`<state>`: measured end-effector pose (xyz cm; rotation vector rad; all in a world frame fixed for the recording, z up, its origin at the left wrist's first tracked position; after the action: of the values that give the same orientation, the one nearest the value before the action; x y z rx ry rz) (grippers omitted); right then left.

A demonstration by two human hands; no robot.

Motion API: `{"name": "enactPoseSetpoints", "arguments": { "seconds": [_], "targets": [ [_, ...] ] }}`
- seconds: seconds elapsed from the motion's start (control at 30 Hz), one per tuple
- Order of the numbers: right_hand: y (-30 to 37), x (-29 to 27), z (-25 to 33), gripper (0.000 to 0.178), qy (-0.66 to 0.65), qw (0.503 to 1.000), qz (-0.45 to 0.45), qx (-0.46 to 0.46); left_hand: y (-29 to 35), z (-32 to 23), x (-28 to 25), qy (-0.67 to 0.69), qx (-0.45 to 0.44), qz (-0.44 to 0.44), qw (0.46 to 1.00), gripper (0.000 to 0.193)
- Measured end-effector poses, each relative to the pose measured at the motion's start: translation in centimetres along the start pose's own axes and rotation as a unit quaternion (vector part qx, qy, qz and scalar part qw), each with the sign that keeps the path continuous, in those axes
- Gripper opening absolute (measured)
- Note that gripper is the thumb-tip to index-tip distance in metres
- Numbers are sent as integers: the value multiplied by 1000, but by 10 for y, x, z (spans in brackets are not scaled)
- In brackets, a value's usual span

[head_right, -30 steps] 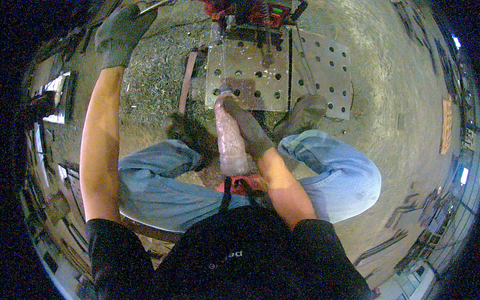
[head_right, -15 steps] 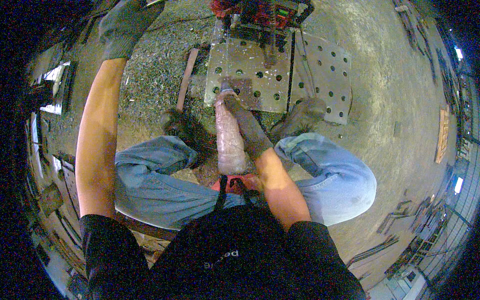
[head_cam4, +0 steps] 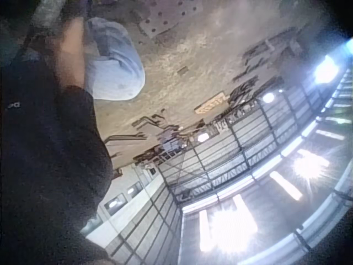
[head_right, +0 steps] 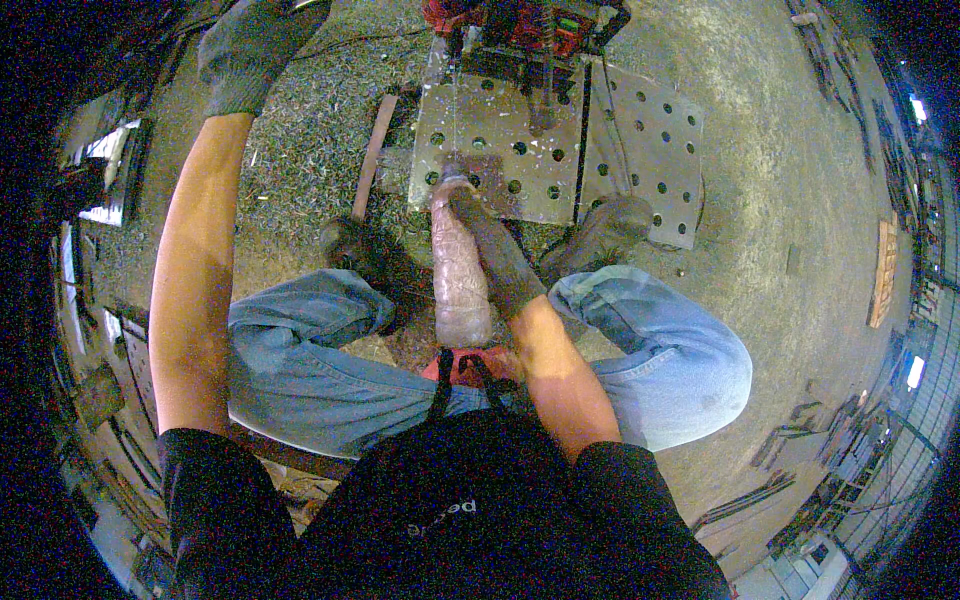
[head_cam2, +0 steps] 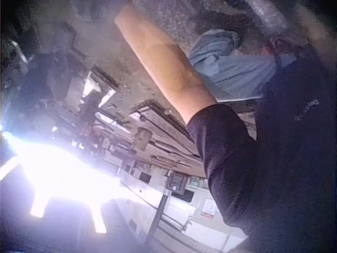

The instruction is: The person sits on the floor and operates a drill press to drill holes into a metal plate. They repeatedly pour liquid from a plastic bottle onto the drilling area, likely as a coolant or lubricant, and adjust the metal plate between drilling cycles.

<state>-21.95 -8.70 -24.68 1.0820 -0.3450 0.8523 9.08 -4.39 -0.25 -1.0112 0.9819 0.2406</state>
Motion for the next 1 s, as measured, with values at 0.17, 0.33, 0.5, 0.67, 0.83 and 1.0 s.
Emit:
{"name": "enactPoseSetpoints", "arguments": {
  "seconds": [0.17,0.33,0.5,0.67,0.83,1.0],
  "targets": [
    [-1,-11,-2,44,-5,1000,1,-1,2,-11,-1,56,16,-8,998,45],
    [-8,-13,-5,50,55,998,-20,16,9,26,43,594,-265,127,749,54],
    [1,-7,3,48,22,1000,-12,-18,-5,13,12,702,-307,73,638,57],
    [-7,-17,-14,49,-10,999,-34,17,-26,-6,-51,697,-207,71,683,51],
    [-9,-12,-8,47,19,999,-42,-12,-17,-36,-131,725,-18,134,676,48],
    [-2,-14,-11,47,4,997,-62,34,30,-31,-138,661,70,220,714,47]
  ]
}}
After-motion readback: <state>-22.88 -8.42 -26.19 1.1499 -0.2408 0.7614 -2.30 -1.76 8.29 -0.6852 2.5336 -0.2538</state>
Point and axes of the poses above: each hand's wrist, its own y-axis away from the middle knuckle, its own x-axis out of the palm, z = x × y, the point moved 9 cm from there along -y, towards the middle knuckle, and after that the axes turned 8 degrees about -y, right-handed, at the moved point
